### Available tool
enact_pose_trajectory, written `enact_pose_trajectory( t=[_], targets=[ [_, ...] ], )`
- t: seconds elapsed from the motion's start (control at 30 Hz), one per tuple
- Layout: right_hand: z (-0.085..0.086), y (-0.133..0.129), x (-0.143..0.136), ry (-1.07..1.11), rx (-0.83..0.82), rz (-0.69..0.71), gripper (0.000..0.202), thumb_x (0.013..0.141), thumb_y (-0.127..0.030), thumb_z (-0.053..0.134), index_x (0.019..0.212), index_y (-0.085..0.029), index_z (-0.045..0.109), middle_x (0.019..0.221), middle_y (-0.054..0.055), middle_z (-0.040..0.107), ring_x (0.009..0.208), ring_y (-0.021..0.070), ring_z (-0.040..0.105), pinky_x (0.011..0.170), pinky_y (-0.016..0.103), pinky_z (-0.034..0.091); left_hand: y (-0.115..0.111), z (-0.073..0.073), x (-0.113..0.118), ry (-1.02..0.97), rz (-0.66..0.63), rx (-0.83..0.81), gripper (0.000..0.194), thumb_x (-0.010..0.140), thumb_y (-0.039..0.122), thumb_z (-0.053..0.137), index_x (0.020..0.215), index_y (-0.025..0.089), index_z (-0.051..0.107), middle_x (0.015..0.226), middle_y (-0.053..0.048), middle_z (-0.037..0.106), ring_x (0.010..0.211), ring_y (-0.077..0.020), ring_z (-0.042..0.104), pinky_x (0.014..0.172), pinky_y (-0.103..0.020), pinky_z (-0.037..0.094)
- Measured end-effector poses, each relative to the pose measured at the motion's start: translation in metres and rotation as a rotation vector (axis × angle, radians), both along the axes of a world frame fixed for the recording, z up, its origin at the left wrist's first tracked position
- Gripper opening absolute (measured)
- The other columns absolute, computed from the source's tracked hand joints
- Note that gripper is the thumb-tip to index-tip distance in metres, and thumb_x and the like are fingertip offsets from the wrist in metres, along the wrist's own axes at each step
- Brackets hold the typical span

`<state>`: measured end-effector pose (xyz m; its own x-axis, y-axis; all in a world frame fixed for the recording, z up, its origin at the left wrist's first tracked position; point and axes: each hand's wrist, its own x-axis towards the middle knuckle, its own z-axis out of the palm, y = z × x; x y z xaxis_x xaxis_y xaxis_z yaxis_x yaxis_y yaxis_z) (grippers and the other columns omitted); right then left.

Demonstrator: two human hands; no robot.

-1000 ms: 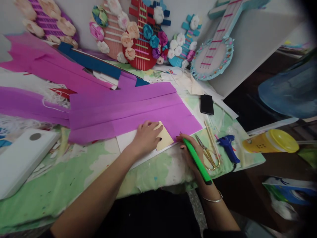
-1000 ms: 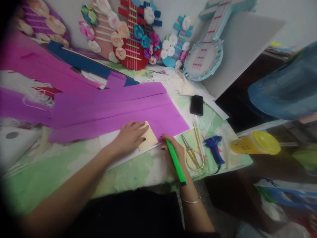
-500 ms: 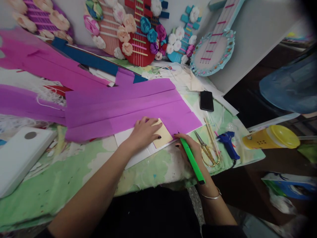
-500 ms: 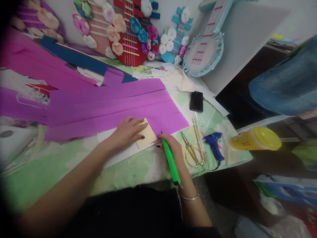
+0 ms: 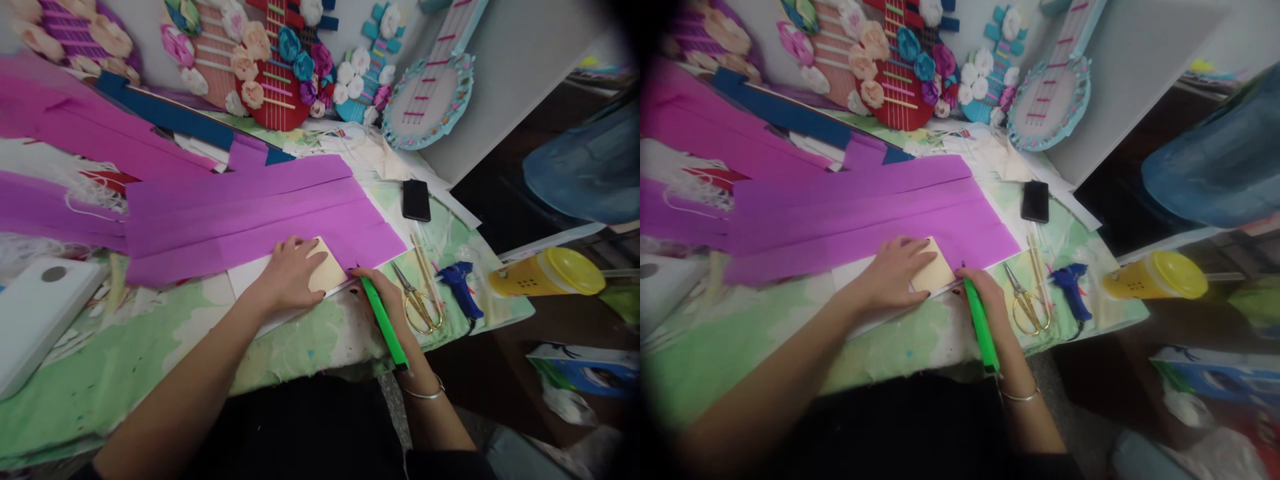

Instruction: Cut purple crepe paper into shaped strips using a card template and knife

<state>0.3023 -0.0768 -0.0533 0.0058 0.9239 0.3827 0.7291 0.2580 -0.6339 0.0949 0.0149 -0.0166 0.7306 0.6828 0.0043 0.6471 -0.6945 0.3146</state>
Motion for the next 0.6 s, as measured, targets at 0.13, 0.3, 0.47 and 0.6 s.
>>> enact_pose_trajectory(
  t=[0.13, 0.3, 0.47, 0.6],
  targets=[
    [-0.0007, 0.0, -0.0002, 0.0, 0.005, -0.003, 0.022, 0.088, -0.027, 0.057, 0.109, -0.028, 0.064, 0.104, 0.003, 0.07, 0.096, 0.0217, 0.066, 0.088, 0.035, 0.052, -0.0001, 0.0015, 0.0005, -0.012, -0.009, -0.001, 0.063, 0.07, 0.04, 0.063, 0.129, 0.02, 0.054, 0.146, -0.014, 0.041, 0.125, -0.0414, 0.036, 0.099, -0.055, 0.031],
    [0.0003, 0.0, -0.0015, -0.001, 0.001, -0.011, 0.021, 0.088, -0.028, 0.058, 0.108, -0.027, 0.064, 0.104, 0.003, 0.07, 0.095, 0.0219, 0.066, 0.088, 0.036, 0.052, -0.0002, 0.0006, 0.0002, -0.012, -0.026, 0.021, 0.06, 0.07, 0.041, 0.063, 0.126, 0.02, 0.055, 0.144, -0.014, 0.042, 0.124, -0.0416, 0.037, 0.098, -0.055, 0.031],
    [0.0019, 0.0002, -0.0019, 0.008, 0.012, 0.005, 0.021, 0.088, -0.028, 0.059, 0.108, -0.027, 0.064, 0.103, 0.003, 0.069, 0.096, 0.0217, 0.066, 0.088, 0.035, 0.052, -0.0001, 0.0019, -0.0002, -0.012, -0.034, 0.021, 0.06, 0.071, 0.04, 0.062, 0.127, 0.02, 0.055, 0.143, -0.013, 0.044, 0.124, -0.0403, 0.038, 0.098, -0.053, 0.032],
    [0.0014, -0.0003, -0.0014, 0.002, 0.006, -0.003, 0.021, 0.088, -0.029, 0.058, 0.109, -0.027, 0.064, 0.104, 0.003, 0.069, 0.096, 0.022, 0.066, 0.088, 0.036, 0.052, 0.0009, 0.002, -0.0001, -0.017, -0.053, 0.015, 0.058, 0.071, 0.039, 0.062, 0.126, 0.021, 0.055, 0.144, -0.013, 0.044, 0.126, -0.0397, 0.037, 0.1, -0.054, 0.029]
  ],
)
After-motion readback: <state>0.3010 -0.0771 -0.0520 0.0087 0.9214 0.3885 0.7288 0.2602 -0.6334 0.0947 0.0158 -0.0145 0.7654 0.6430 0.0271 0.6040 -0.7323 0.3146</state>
